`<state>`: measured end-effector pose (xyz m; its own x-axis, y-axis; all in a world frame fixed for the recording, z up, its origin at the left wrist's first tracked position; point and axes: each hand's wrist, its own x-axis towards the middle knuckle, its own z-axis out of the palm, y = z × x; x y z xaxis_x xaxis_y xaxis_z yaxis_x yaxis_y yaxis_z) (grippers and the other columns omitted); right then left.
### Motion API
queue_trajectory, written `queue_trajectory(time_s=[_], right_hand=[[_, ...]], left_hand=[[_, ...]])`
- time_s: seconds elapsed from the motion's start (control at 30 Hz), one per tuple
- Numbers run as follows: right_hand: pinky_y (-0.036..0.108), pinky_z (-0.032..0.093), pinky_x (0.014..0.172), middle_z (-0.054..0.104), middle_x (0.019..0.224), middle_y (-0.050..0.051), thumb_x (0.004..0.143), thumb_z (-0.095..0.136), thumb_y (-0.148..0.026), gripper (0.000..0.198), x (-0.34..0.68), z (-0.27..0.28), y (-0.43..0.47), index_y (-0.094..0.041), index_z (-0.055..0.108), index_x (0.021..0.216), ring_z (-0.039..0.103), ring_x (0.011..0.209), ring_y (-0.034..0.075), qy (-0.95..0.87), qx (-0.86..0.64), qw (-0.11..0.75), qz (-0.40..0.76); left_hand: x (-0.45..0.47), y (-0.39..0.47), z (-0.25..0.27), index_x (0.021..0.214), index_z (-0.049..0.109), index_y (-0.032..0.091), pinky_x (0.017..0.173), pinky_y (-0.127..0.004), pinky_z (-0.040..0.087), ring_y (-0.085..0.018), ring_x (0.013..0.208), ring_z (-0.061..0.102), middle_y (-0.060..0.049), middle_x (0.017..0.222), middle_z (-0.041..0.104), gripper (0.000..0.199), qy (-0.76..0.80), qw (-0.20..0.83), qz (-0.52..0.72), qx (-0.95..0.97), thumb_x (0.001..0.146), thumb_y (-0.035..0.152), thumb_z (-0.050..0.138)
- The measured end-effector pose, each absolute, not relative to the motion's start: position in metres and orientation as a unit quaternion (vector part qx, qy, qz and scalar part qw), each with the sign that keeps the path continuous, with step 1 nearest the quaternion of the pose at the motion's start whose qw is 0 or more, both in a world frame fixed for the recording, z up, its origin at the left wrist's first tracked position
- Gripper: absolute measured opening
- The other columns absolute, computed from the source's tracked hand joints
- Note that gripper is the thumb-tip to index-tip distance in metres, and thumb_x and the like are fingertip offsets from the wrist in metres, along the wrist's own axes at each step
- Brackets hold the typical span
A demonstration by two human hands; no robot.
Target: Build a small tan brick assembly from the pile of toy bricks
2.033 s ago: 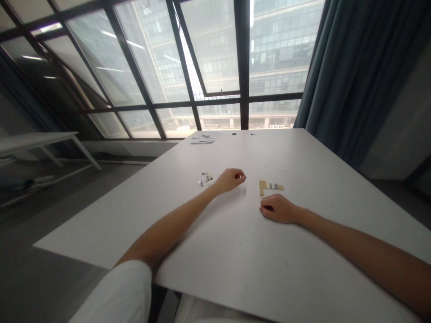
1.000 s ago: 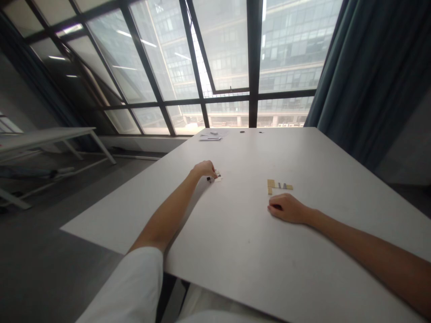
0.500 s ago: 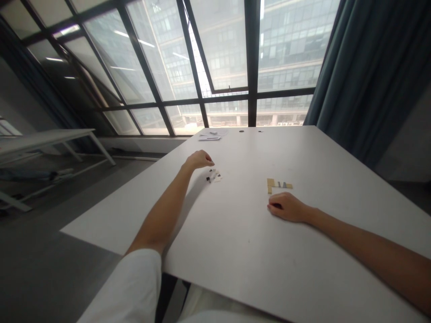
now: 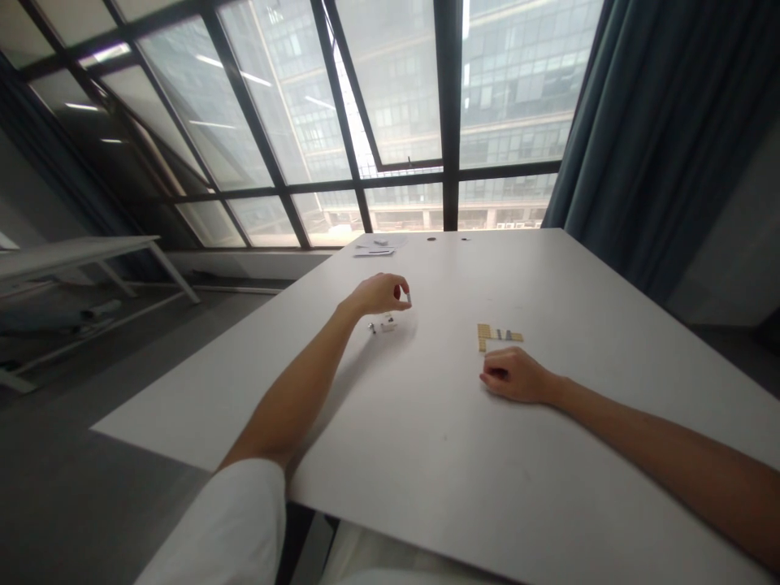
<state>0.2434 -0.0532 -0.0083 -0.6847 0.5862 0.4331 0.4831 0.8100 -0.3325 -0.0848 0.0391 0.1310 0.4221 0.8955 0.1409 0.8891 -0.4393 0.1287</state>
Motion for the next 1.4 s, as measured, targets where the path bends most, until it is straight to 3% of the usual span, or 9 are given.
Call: queue_trajectory(time_s=[0.2, 0.33, 0.57, 0.73, 1.4], right_hand=[[0.025, 0.035, 0.061, 0.055, 0.062, 0.0, 0.087, 0.057, -0.024, 0.021, 0.242, -0.009, -0.05, -0.018, 0.057, 0.066, 0.048, 0.058, 0.012, -0.889, -0.309, 0.335, 0.054], [0.026, 0.041, 0.066, 0.061, 0.068, 0.001, 0.087, 0.058, -0.022, 0.01, 0.241, -0.007, -0.048, -0.019, 0.067, 0.088, 0.054, 0.062, 0.013, -0.86, -0.337, 0.381, 0.027], [0.03, 0.05, 0.074, 0.068, 0.097, 0.006, 0.086, 0.061, -0.021, 0.021, 0.239, -0.007, -0.047, -0.023, 0.067, 0.106, 0.063, 0.081, 0.018, -0.815, -0.393, 0.425, -0.002], [0.036, 0.052, 0.089, 0.065, 0.109, 0.008, 0.083, 0.067, -0.022, 0.032, 0.239, -0.006, -0.047, -0.025, 0.064, 0.115, 0.062, 0.103, 0.023, -0.817, -0.381, 0.431, -0.016], [0.04, 0.05, 0.089, 0.065, 0.108, 0.009, 0.082, 0.069, -0.021, 0.027, 0.238, -0.003, -0.048, -0.024, 0.064, 0.108, 0.06, 0.104, 0.026, -0.838, -0.352, 0.417, -0.015]], left_hand=[[-0.054, 0.015, 0.126, 0.106, 0.068, 0.023, 0.07, -0.025, 0.04, -0.017, 0.079, 0.062, 0.001, 0.081, 0.069, 0.038, 0.448, 0.006, 0.098, 0.889, 0.079, 0.05, 0.064], [-0.03, 0.003, 0.11, 0.111, 0.063, 0.025, 0.067, -0.026, 0.038, -0.015, 0.07, 0.06, 0.003, 0.077, 0.066, 0.037, 0.411, -0.007, 0.095, 0.907, 0.081, 0.046, 0.063], [-0.004, -0.01, 0.082, 0.116, 0.058, 0.026, 0.063, -0.026, 0.037, -0.015, 0.066, 0.061, 0.003, 0.075, 0.064, 0.04, 0.385, -0.013, 0.09, 0.918, 0.082, 0.046, 0.061], [0.007, -0.02, 0.062, 0.119, 0.055, 0.026, 0.063, -0.025, 0.039, -0.015, 0.064, 0.063, 0.003, 0.077, 0.065, 0.041, 0.387, -0.006, 0.106, 0.916, 0.083, 0.046, 0.061], [0.013, -0.021, 0.026, 0.121, 0.059, 0.025, 0.06, -0.023, 0.038, -0.012, 0.06, 0.06, 0.005, 0.069, 0.062, 0.044, 0.361, 0.012, 0.188, 0.913, 0.085, 0.052, 0.06]])
